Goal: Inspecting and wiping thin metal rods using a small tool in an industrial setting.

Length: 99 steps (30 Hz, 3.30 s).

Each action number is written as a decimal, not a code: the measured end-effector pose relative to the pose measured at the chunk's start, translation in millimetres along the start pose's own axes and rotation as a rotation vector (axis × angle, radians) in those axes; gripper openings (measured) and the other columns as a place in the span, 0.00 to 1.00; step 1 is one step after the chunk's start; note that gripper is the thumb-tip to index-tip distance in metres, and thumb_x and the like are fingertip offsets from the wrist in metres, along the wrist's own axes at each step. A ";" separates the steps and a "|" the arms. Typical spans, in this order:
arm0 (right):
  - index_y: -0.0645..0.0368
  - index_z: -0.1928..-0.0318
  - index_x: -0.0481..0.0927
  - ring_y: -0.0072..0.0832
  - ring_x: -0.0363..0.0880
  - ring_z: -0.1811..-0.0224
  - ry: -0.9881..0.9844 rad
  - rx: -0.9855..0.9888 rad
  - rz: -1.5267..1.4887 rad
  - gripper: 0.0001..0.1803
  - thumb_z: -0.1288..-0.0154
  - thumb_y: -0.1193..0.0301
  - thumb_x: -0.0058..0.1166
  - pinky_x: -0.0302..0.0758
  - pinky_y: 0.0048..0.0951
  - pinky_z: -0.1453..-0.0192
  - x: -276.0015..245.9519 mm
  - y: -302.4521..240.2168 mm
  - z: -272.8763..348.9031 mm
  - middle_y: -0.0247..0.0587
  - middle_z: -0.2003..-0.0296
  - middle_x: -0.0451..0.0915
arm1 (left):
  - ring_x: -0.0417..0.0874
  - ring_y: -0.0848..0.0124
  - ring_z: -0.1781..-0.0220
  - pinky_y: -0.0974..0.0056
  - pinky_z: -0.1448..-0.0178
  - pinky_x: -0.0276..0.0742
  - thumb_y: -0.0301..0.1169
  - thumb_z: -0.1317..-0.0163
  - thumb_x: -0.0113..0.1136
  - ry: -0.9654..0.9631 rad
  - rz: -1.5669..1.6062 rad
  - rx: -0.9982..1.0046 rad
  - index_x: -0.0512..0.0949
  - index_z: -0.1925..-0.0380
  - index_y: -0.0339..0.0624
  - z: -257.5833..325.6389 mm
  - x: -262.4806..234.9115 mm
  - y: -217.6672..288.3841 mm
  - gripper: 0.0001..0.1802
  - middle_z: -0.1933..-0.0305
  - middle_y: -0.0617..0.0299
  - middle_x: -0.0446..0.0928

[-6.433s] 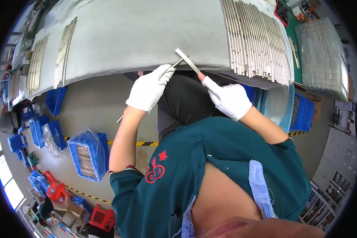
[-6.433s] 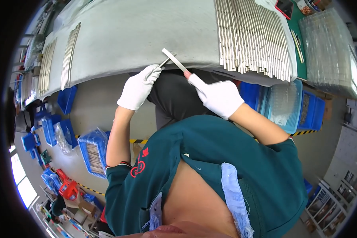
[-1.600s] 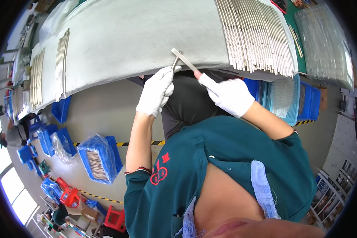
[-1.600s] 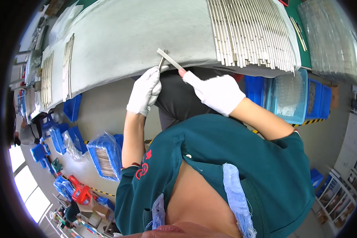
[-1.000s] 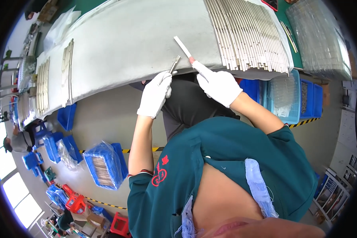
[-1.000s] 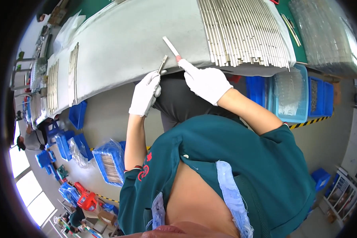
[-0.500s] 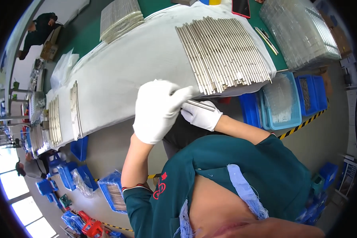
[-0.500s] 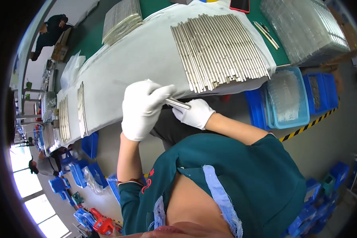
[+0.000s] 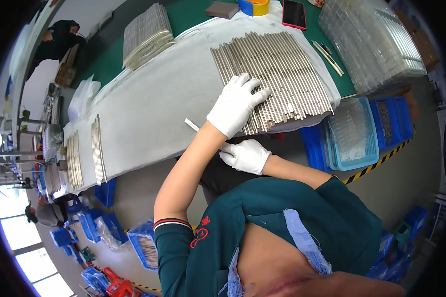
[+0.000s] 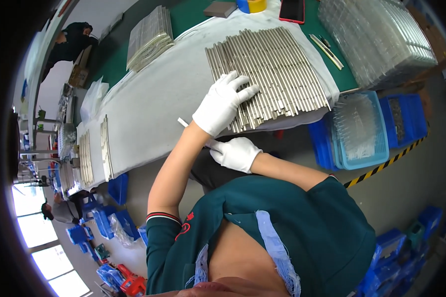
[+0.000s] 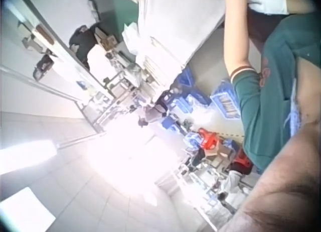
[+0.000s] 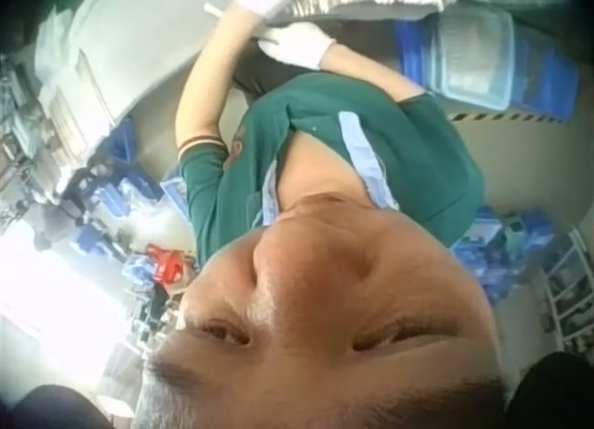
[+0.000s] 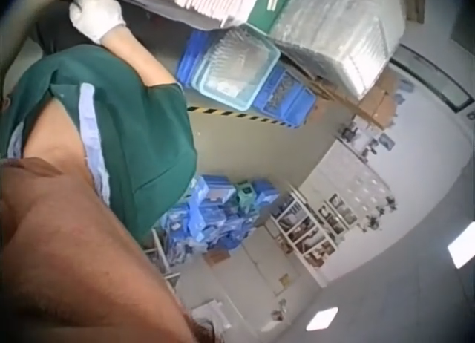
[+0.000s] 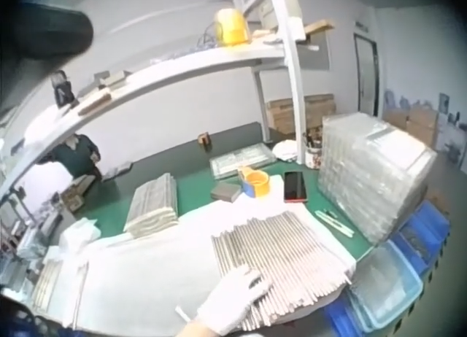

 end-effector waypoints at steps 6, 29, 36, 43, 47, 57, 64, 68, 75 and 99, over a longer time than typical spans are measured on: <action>0.49 0.55 0.77 0.40 0.71 0.91 -0.005 -0.008 0.027 0.14 0.40 0.63 0.45 0.69 0.40 0.87 4.1 2.9 1.0 0.43 0.89 0.72 | 0.71 0.51 0.49 0.55 0.46 0.70 0.22 0.50 0.51 0.049 -0.040 -0.429 0.73 0.55 0.37 23.1 -3.0 -30.7 0.19 0.50 0.46 0.70; 0.43 0.34 0.55 0.32 0.76 0.85 -0.218 0.449 -0.375 0.29 0.36 0.65 0.41 0.74 0.32 0.74 19.0 6.2 -10.9 0.36 0.88 0.73 | 0.60 0.56 0.34 0.47 0.33 0.51 0.52 0.35 0.31 -0.208 -0.668 -1.456 0.65 0.41 0.49 415.7 -146.8 -222.6 0.30 0.35 0.59 0.61; 0.36 0.34 0.55 0.34 0.76 0.84 -0.277 0.456 -0.286 0.30 0.36 0.64 0.42 0.74 0.34 0.73 21.3 9.1 -12.3 0.38 0.88 0.73 | 0.68 0.55 0.41 0.55 0.40 0.64 0.47 0.37 0.42 -0.172 -0.523 -1.288 0.71 0.47 0.46 372.9 -138.3 -207.7 0.24 0.44 0.54 0.70; 0.36 0.34 0.55 0.34 0.76 0.85 -0.253 0.410 -0.203 0.30 0.37 0.64 0.42 0.73 0.34 0.74 18.7 5.3 -14.4 0.37 0.87 0.74 | 0.78 0.54 0.55 0.53 0.52 0.74 0.45 0.43 0.51 -0.057 -0.694 -1.365 0.76 0.60 0.41 351.1 -150.3 -238.5 0.20 0.58 0.49 0.76; 0.37 0.34 0.55 0.33 0.76 0.84 -0.242 0.396 -0.176 0.30 0.37 0.65 0.42 0.74 0.34 0.74 21.2 6.1 -14.6 0.35 0.88 0.73 | 0.81 0.57 0.59 0.55 0.55 0.76 0.37 0.43 0.49 -0.080 -0.737 -1.409 0.80 0.65 0.42 346.4 -149.6 -260.6 0.14 0.65 0.50 0.79; 0.40 0.34 0.56 0.28 0.74 0.84 -0.259 0.518 -0.382 0.29 0.36 0.64 0.42 0.72 0.29 0.73 22.5 5.0 -12.3 0.38 0.88 0.71 | 0.76 0.44 0.56 0.48 0.50 0.70 0.37 0.41 0.38 0.181 -0.054 -1.374 0.73 0.55 0.43 295.5 -98.0 -195.0 0.18 0.58 0.43 0.76; 0.44 0.33 0.56 0.23 0.72 0.85 -0.282 0.600 -0.491 0.29 0.36 0.66 0.41 0.71 0.25 0.74 8.3 3.3 0.4 0.37 0.88 0.70 | 0.57 0.85 0.87 0.78 0.84 0.53 0.25 0.44 0.42 0.474 1.497 -1.274 0.64 0.43 0.36 249.7 -18.8 -45.4 0.25 0.77 0.70 0.66; 0.43 0.34 0.56 0.30 0.75 0.84 -0.272 0.586 -0.318 0.29 0.36 0.63 0.40 0.72 0.31 0.73 3.9 17.3 9.4 0.37 0.87 0.72 | 0.62 0.86 0.79 0.80 0.76 0.60 0.34 0.37 0.51 0.240 1.309 -1.340 0.61 0.41 0.36 250.3 -22.3 -24.1 0.26 0.71 0.69 0.69; 0.56 0.38 0.62 0.35 0.71 0.90 -0.229 0.046 0.309 0.27 0.39 0.68 0.46 0.69 0.36 0.85 -9.0 -17.9 -0.5 0.41 0.85 0.73 | 0.75 0.78 0.73 0.72 0.64 0.70 0.35 0.37 0.52 0.186 1.095 -1.568 0.75 0.57 0.39 274.2 -21.0 -23.1 0.14 0.76 0.65 0.75; 0.35 0.37 0.61 0.34 0.71 0.89 -0.350 -0.033 0.428 0.26 0.35 0.64 0.42 0.66 0.33 0.86 -20.6 -25.5 2.1 0.36 0.89 0.71 | 0.64 0.83 0.79 0.77 0.75 0.60 0.31 0.37 0.49 0.116 1.321 -1.337 0.72 0.46 0.41 261.4 -4.3 -36.0 0.19 0.71 0.71 0.73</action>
Point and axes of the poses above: each hand's wrist, its own z-axis away from the middle knuckle, its own x-axis out of the palm, y = z × x, the point moved 9 cm from there along -z, towards the middle knuckle
